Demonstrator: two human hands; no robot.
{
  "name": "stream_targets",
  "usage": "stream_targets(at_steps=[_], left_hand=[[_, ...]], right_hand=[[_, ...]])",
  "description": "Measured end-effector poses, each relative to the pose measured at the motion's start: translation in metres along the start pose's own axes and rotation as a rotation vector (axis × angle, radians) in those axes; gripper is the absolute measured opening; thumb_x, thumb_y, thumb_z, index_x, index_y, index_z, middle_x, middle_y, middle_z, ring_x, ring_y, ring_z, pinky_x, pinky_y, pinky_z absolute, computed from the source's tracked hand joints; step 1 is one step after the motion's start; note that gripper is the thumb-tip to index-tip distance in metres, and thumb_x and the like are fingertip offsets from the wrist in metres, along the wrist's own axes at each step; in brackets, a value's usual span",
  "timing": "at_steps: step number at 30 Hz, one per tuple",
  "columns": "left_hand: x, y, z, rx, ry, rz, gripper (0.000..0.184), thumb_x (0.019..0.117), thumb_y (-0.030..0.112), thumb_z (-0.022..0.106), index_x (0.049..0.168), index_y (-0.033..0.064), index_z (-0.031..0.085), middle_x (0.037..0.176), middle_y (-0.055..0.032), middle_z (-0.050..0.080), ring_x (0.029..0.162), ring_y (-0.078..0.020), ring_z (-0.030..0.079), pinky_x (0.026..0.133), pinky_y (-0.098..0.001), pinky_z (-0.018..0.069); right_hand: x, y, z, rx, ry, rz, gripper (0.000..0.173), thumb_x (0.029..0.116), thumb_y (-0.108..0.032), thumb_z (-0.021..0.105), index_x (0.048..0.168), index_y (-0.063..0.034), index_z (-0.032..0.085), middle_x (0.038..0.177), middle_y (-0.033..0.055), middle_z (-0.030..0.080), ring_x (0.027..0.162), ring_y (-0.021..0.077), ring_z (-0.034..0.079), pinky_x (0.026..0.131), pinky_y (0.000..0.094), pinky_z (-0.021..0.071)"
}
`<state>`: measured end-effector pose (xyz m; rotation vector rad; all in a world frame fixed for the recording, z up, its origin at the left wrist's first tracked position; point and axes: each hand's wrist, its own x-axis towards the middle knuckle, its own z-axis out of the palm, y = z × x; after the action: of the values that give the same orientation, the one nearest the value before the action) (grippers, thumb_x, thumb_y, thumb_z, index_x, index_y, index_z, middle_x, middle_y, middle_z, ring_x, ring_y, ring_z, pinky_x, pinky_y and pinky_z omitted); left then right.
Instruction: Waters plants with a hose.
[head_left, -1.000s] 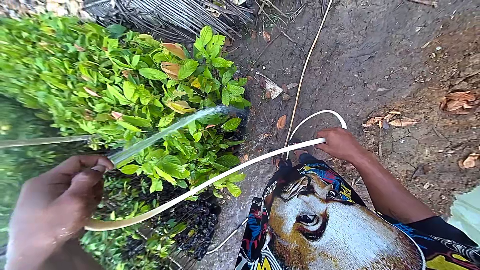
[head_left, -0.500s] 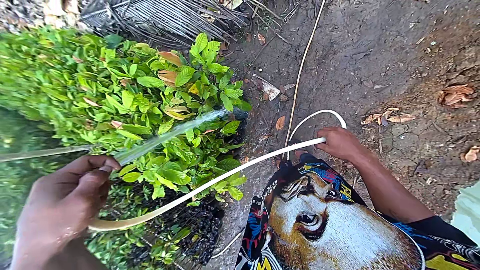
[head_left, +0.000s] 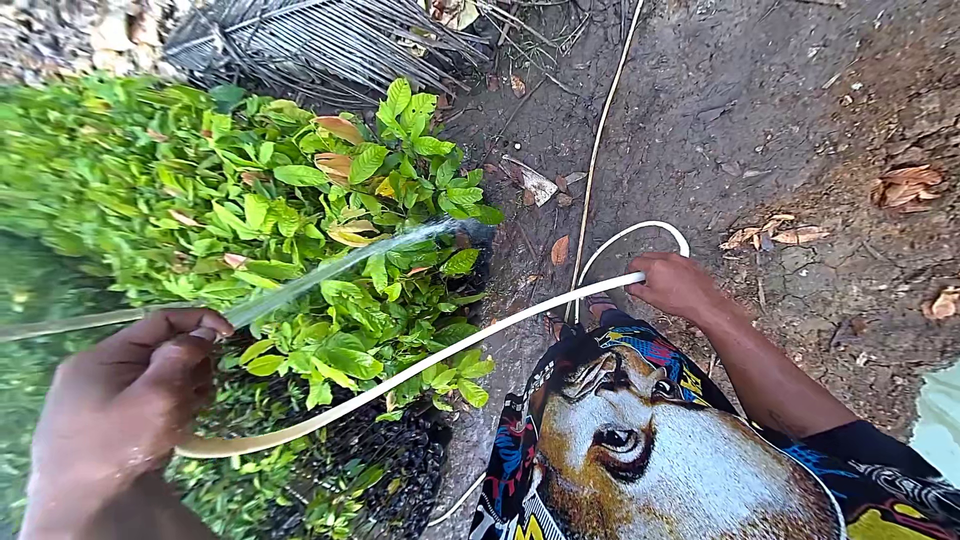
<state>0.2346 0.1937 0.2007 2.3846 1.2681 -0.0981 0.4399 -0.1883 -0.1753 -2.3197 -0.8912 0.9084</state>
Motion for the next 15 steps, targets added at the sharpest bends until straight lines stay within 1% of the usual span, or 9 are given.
stream_targets(at_steps=[2, 4, 5, 6, 8, 10, 12, 13, 15], left_hand=[[0.015, -0.023, -0.006, 0.036, 0.028, 0.026, 0.022, 0.1079, 0.016, 0.039, 0.103, 0.0107, 0.06, 0.055, 0.007, 0.038, 0.037, -0.0013, 0.033, 0.036, -0.0167, 0.0315], [0.029, -0.041, -0.013, 0.041, 0.031, 0.045, 0.023, 0.1094, 0.021, 0.04, 0.103, 0.0129, 0.061, 0.053, 0.0052, 0.037, 0.035, -0.0041, 0.032, 0.035, -0.0201, 0.0304], [0.039, -0.056, -0.017, 0.035, 0.03, 0.063, 0.024, 0.1097, 0.025, 0.041, 0.104, 0.0158, 0.062, 0.053, 0.0057, 0.037, 0.035, -0.0039, 0.032, 0.034, -0.0202, 0.0311], [0.047, -0.067, -0.019, 0.026, 0.036, 0.074, 0.023, 0.1097, 0.029, 0.042, 0.105, 0.0184, 0.062, 0.054, 0.0063, 0.038, 0.035, -0.0034, 0.033, 0.034, -0.0202, 0.0317], [0.054, -0.069, -0.011, 0.011, 0.109, 0.064, 0.023, 0.1086, 0.033, 0.045, 0.104, 0.0215, 0.064, 0.055, 0.0075, 0.039, 0.036, -0.0032, 0.033, 0.035, -0.0208, 0.0315], [0.051, -0.056, 0.003, -0.011, 0.141, 0.076, 0.021, 0.1059, 0.031, 0.047, 0.101, 0.0204, 0.064, 0.057, 0.0081, 0.041, 0.038, -0.0037, 0.035, 0.036, -0.0223, 0.0332], [0.049, -0.045, 0.015, -0.015, 0.112, 0.09, 0.022, 0.1036, 0.028, 0.047, 0.097, 0.0181, 0.065, 0.056, 0.0064, 0.04, 0.039, -0.006, 0.034, 0.038, -0.0262, 0.0329], [0.051, -0.046, 0.017, -0.032, 0.102, 0.095, 0.022, 0.1027, 0.028, 0.047, 0.095, 0.0186, 0.066, 0.055, 0.0062, 0.04, 0.039, -0.0062, 0.034, 0.037, -0.0266, 0.0319], [0.056, -0.054, 0.012, -0.099, 0.111, 0.097, 0.02, 0.1042, 0.03, 0.048, 0.099, 0.0209, 0.065, 0.055, 0.0088, 0.04, 0.038, -0.0035, 0.035, 0.035, -0.023, 0.0324]], right_hand=[[0.016, -0.003, 0.006, -0.045, 0.051, -0.011, 0.028, 0.0905, -0.031, 0.076, 0.104, -0.0065, 0.074, 0.108, 0.0168, 0.07, 0.11, 0.0389, 0.064, 0.092, 0.0596, 0.0507], [0.033, -0.011, 0.004, -0.083, 0.092, -0.046, 0.042, 0.0882, -0.035, 0.079, 0.12, -0.0096, 0.071, 0.124, 0.0186, 0.066, 0.124, 0.0421, 0.056, 0.1, 0.062, 0.0463], [0.039, -0.016, -0.001, -0.073, 0.13, -0.072, 0.046, 0.088, -0.035, 0.079, 0.125, -0.0096, 0.069, 0.129, 0.02, 0.064, 0.127, 0.0435, 0.054, 0.102, 0.0633, 0.045], [0.043, -0.02, -0.007, -0.05, 0.179, -0.095, 0.047, 0.0888, -0.036, 0.079, 0.126, -0.0095, 0.068, 0.13, 0.0198, 0.063, 0.127, 0.0435, 0.055, 0.101, 0.0632, 0.0456], [0.041, -0.019, -0.022, 0.017, 0.23, -0.094, 0.044, 0.0939, -0.037, 0.073, 0.128, -0.0101, 0.066, 0.129, 0.0175, 0.064, 0.125, 0.0405, 0.057, 0.1, 0.0615, 0.0472], [0.033, -0.005, -0.031, 0.076, 0.211, -0.059, 0.042, 0.0972, -0.038, 0.07, 0.127, -0.0084, 0.066, 0.119, 0.016, 0.069, 0.114, 0.0379, 0.064, 0.097, 0.0622, 0.0497], [0.024, 0.017, -0.033, 0.127, 0.107, 0.033, 0.042, 0.0977, -0.038, 0.07, 0.125, -0.0064, 0.066, 0.111, 0.0173, 0.071, 0.105, 0.0386, 0.068, 0.092, 0.0653, 0.0511], [0.018, 0.031, -0.031, 0.146, 0.04, 0.087, 0.044, 0.0978, -0.039, 0.069, 0.126, -0.0054, 0.066, 0.112, 0.0191, 0.07, 0.104, 0.0402, 0.068, 0.091, 0.067, 0.0506], [0.001, 0.06, -0.024, 0.142, -0.093, 0.179, 0.048, 0.0992, -0.042, 0.065, 0.127, -0.0033, 0.065, 0.113, 0.0222, 0.07, 0.106, 0.0425, 0.067, 0.094, 0.0685, 0.0487]])
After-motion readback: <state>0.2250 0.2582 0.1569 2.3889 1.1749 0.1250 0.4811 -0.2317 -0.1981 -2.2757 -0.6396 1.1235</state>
